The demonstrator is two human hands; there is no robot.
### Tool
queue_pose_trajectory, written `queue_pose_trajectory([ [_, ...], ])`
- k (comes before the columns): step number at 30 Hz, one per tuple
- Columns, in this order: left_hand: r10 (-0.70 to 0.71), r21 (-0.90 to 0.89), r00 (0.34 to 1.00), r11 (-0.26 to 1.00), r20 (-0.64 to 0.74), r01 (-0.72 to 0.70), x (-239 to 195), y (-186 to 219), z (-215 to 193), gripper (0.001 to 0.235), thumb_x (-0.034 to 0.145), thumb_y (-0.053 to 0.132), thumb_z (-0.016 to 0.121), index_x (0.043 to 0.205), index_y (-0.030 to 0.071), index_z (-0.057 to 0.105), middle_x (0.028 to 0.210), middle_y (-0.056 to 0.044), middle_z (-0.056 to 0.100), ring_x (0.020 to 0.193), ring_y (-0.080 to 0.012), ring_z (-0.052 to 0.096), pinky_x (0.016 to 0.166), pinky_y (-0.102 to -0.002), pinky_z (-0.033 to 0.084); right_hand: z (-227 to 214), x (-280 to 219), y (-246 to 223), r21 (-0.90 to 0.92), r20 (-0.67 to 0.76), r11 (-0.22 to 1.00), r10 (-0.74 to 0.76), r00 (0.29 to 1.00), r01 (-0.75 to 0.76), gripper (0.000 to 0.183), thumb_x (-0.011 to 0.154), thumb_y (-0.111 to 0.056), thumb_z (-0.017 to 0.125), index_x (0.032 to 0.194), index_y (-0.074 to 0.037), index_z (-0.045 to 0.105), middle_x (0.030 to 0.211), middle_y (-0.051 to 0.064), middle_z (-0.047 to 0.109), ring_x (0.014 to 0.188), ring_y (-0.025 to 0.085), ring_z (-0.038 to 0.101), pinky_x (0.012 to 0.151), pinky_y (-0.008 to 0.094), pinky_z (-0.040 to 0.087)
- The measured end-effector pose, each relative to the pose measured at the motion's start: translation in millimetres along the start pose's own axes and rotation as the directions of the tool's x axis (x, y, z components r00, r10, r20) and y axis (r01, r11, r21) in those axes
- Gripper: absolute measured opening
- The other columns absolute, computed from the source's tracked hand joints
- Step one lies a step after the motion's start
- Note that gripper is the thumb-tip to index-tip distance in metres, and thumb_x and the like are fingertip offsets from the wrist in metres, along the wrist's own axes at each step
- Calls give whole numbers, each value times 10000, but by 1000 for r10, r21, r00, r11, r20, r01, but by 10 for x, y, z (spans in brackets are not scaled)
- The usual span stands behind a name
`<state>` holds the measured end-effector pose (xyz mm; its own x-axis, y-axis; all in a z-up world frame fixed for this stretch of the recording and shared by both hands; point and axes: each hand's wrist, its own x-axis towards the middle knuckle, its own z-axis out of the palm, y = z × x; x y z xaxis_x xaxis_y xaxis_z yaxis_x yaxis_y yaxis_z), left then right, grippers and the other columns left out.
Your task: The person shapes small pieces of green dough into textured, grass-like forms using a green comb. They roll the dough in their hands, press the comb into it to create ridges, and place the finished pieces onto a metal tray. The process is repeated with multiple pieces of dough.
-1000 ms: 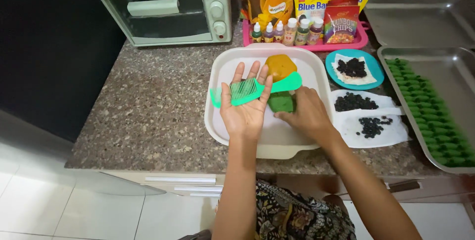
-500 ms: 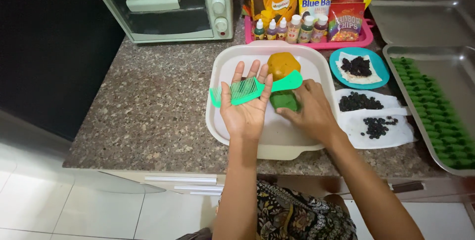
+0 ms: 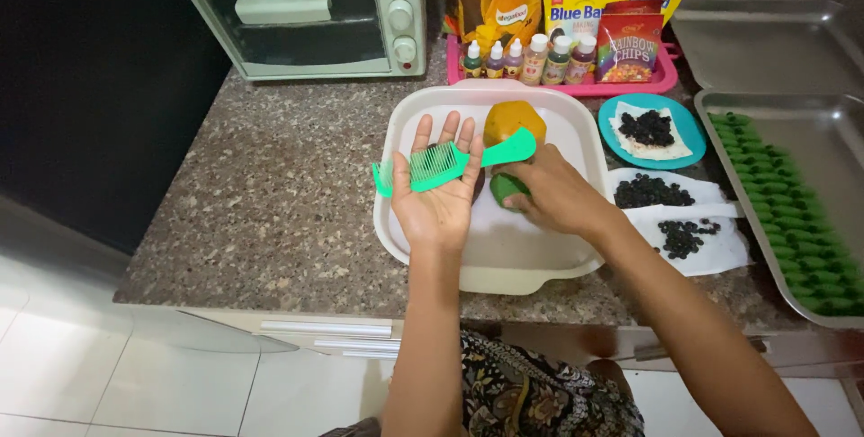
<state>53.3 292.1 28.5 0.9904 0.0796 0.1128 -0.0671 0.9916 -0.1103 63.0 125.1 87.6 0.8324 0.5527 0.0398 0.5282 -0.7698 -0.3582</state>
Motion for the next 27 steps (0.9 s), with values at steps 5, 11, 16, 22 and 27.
queue_pose_trajectory([
  [5, 11, 9, 1000, 1000, -17, -10, -22, 13, 20, 548, 1066, 433, 436, 1432, 30, 505, 1472, -332, 473, 1383, -496, 458, 1117, -650, 433, 291, 31, 335, -18, -122, 995, -98, 988, 96, 460, 887, -280, 770, 1292, -96, 650, 1095, 244, 497, 1000, 473, 551, 887, 538, 515],
  [11, 14, 14, 1000, 1000, 7, -14, -21, -16, 11, 547, 1071, 433, 445, 1435, 29, 501, 1480, -336, 462, 1382, -498, 457, 1112, -652, 444, 509, 21, 503, 12, -206, 995, -94, 974, 99, 353, 937, -333, 715, 1233, -162, 625, 1070, 149, 464, 979, 390, 533, 837, 486, 513],
  [16, 10, 10, 1000, 1000, 17, -10, -27, -2, -22, 550, 1072, 435, 436, 1440, 30, 500, 1480, -333, 465, 1387, -495, 454, 1120, -654, 436, 528, 1, 486, 46, -239, 990, -117, 964, 132, 321, 941, -291, 713, 1212, -151, 615, 1071, 173, 471, 978, 411, 544, 849, 497, 507],
  [22, 2, -6, 1000, 1000, 27, -2, -31, 7, -70, 558, 1068, 441, 436, 1448, 38, 497, 1485, -328, 462, 1393, -493, 448, 1129, -653, 422, 536, -37, 486, 124, -270, 982, -104, 957, 141, 276, 924, -252, 740, 1144, -131, 625, 1052, 175, 476, 967, 411, 559, 854, 485, 506],
  [27, -3, -16, 999, 1000, 43, 3, -43, 2, -66, 563, 1061, 441, 450, 1454, 40, 491, 1494, -327, 452, 1399, -493, 439, 1133, -655, 422, 586, -66, 513, 124, -305, 982, -102, 947, 146, 241, 926, -287, 737, 1059, -134, 606, 1037, 156, 459, 938, 401, 549, 818, 469, 498],
])
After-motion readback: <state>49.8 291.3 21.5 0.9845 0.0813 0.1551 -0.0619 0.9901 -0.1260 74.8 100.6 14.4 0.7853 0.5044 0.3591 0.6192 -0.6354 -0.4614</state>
